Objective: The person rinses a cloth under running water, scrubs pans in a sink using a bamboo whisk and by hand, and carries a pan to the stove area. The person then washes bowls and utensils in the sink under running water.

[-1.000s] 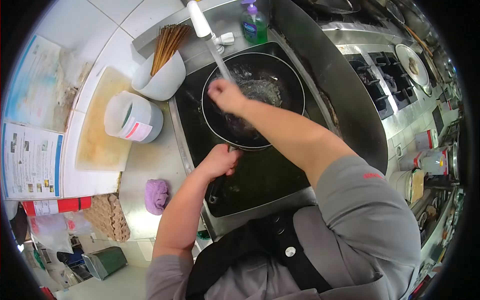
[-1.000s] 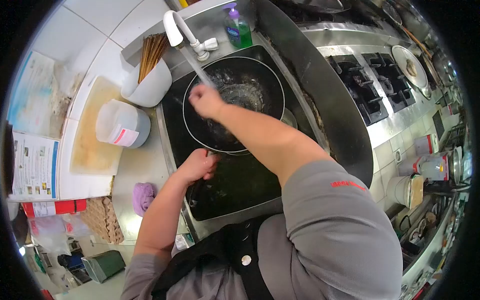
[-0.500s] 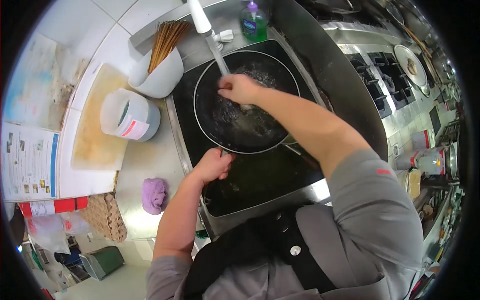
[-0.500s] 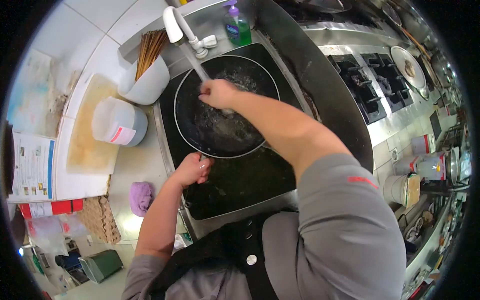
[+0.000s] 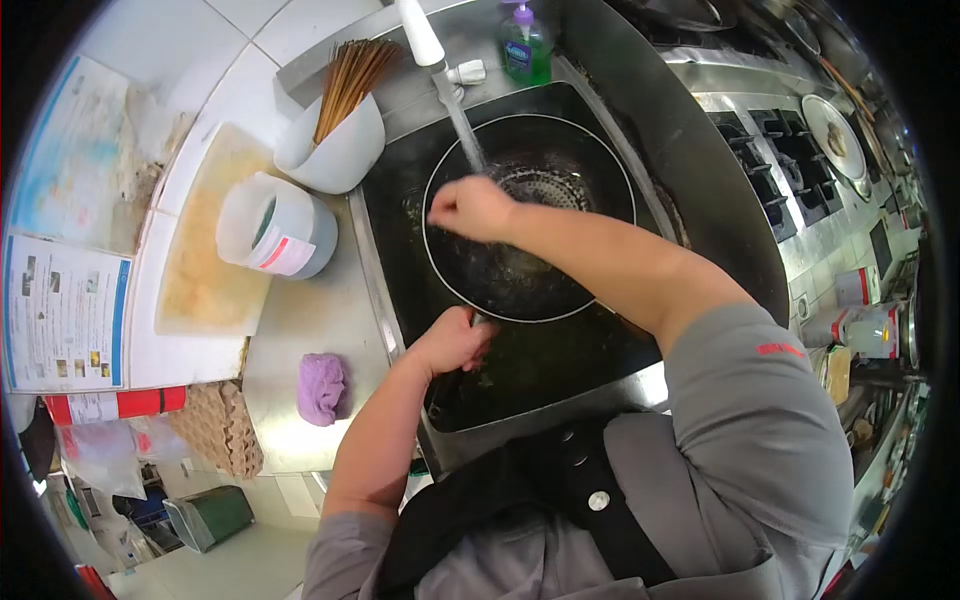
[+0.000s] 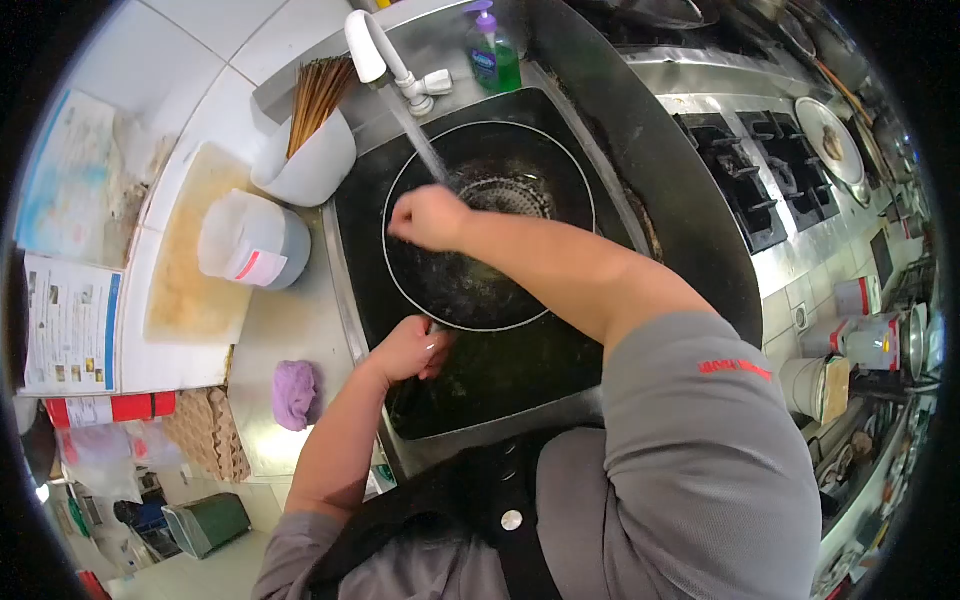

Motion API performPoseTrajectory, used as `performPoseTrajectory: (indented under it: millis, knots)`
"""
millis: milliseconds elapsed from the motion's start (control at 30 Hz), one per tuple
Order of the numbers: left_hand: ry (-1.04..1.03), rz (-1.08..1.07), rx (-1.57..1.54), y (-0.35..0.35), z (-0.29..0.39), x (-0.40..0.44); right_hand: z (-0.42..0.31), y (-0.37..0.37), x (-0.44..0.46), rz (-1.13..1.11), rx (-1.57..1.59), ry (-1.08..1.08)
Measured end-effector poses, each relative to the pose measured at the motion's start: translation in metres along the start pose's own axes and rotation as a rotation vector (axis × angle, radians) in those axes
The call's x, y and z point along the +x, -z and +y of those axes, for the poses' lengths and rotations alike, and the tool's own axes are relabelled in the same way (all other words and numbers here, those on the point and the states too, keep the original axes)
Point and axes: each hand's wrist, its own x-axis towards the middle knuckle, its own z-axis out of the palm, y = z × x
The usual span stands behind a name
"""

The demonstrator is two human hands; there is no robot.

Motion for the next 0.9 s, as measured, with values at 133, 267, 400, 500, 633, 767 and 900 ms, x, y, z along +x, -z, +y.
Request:
performPoseTrajectory:
  millis: [133,267,400,500,633,767,900]
  knots:
    - [-0.006,-0.002,0.013,-0.002,0.001,-0.001,-0.002,0.008,0.013,0.133,0.003,-0.137]
    - [-0.011,-0.006,0.024,0.001,0.002,-0.002,-0.019,0.002,-0.015,-0.298,0.073,0.024]
    - [-0.017,-0.002,0.017,-0.003,-0.002,0.002,-0.005,0.005,0.016,0.033,0.195,-0.183]
    - [-0.044,0.018,0.064,0.002,-0.002,0.005,-0.027,-0.008,-0.015,-0.302,0.502,-0.362]
    - [-0.048,0.131,0.082,0.006,0.006,-0.012,-0.027,0.021,-0.050,-0.927,0.148,-0.394]
    - [-0.059,0.208,0.141,0.013,0.009,-0.023,0.011,0.052,-0.040,-0.411,-0.490,-0.179]
    - [-0.037,0.238,0.197,0.009,0.009,-0.016,0.031,0.026,-0.006,0.307,-0.281,0.002]
